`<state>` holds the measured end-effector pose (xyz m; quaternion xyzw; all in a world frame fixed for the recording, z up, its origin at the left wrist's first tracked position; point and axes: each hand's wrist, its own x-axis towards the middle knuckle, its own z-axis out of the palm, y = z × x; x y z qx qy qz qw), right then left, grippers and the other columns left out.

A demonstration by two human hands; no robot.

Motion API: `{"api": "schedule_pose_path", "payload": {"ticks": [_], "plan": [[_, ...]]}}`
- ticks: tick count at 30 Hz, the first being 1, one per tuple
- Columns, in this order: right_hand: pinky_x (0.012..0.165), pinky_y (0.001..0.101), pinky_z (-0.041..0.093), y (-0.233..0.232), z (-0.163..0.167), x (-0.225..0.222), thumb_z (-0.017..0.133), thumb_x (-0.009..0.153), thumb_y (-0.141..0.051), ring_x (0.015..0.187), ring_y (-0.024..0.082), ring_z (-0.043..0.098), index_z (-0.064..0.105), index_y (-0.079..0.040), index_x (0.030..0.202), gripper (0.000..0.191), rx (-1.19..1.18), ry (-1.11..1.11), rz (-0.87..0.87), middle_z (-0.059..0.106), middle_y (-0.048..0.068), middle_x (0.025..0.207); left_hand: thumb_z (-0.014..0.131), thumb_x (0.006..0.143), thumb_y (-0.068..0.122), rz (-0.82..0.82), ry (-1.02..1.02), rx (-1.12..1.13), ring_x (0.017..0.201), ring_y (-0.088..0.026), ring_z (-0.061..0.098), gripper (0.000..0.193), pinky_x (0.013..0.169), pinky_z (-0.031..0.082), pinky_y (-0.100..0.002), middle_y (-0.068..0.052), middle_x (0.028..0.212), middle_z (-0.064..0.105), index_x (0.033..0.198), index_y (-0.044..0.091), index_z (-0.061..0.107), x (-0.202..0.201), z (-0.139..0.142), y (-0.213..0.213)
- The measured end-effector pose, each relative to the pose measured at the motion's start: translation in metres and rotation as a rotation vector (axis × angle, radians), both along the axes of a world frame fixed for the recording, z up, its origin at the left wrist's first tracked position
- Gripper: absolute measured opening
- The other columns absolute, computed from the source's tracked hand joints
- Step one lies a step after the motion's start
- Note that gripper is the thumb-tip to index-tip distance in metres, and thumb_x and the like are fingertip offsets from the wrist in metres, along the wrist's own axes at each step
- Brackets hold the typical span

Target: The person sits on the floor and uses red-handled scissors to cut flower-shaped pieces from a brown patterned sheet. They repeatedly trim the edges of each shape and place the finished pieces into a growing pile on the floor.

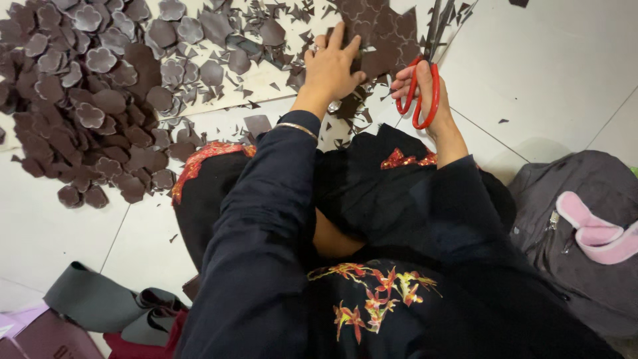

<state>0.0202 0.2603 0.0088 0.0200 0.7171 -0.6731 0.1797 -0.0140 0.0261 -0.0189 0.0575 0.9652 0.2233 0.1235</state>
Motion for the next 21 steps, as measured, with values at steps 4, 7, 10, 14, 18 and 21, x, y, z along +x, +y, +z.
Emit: {"api": "schedule_pose_path", "payload": {"ticks": [4,7,10,14,18,21], "plan": [[0.08,0.0338,0.058,-0.008,-0.001,-0.001,0.043,0.106,-0.061,0.088,0.02,0.073,0.062,-0.005,0.11,0.059,-0.045,-0.075,-0.021,0.073,0.013,0.103,0.082,0.078,0.043,-0.027,-0.02,-0.025,0.14,-0.038,0.035,0.083,0.11,0.029,-0.068,-0.008,0.159,0.032,0.15,0.025,0.045,0.002,0.01,0.001],[0.079,0.0344,0.058,-0.016,0.001,0.005,0.045,0.106,-0.059,0.089,0.021,0.073,0.062,-0.006,0.107,0.056,-0.058,-0.1,-0.041,0.073,0.015,0.106,0.081,0.076,0.033,-0.05,-0.004,-0.12,0.139,-0.037,0.037,0.085,0.112,0.026,-0.069,-0.007,0.155,0.036,0.152,0.026,0.044,0.014,0.018,0.003],[0.08,0.0355,0.059,-0.02,0.006,0.013,0.046,0.106,-0.058,0.089,0.021,0.073,0.061,-0.008,0.103,0.053,-0.086,-0.135,-0.083,0.073,0.017,0.107,0.074,0.082,0.023,-0.074,0.074,-0.235,0.142,-0.036,0.039,0.076,0.116,0.027,-0.069,-0.008,0.156,0.04,0.154,0.024,0.047,0.033,0.024,0.009],[0.082,0.0369,0.06,-0.023,0.018,0.031,0.049,0.106,-0.056,0.09,0.023,0.073,0.06,-0.008,0.099,0.05,-0.113,-0.153,-0.092,0.074,0.019,0.108,0.066,0.086,0.023,-0.082,0.28,-0.32,0.143,-0.038,0.036,0.054,0.112,0.025,-0.071,-0.009,0.157,0.039,0.139,0.017,0.056,0.058,0.034,0.02],[0.082,0.0376,0.059,-0.022,0.033,0.052,0.049,0.107,-0.056,0.091,0.024,0.073,0.06,-0.008,0.099,0.049,-0.105,-0.142,-0.073,0.073,0.021,0.108,0.061,0.086,0.024,-0.125,0.325,-0.301,0.145,-0.035,0.035,0.046,0.113,0.021,-0.073,-0.008,0.147,0.048,0.131,0.013,0.064,0.081,0.049,0.024],[0.084,0.0377,0.06,-0.021,0.043,0.066,0.05,0.107,-0.056,0.093,0.026,0.075,0.059,-0.009,0.097,0.049,-0.229,-0.135,-0.073,0.073,0.024,0.107,0.062,0.09,0.023,-0.146,0.206,-0.285,0.144,-0.036,0.04,0.035,0.114,0.019,-0.074,-0.009,0.144,0.054,0.123,0.014,0.069,0.1,0.061,0.023]]}}
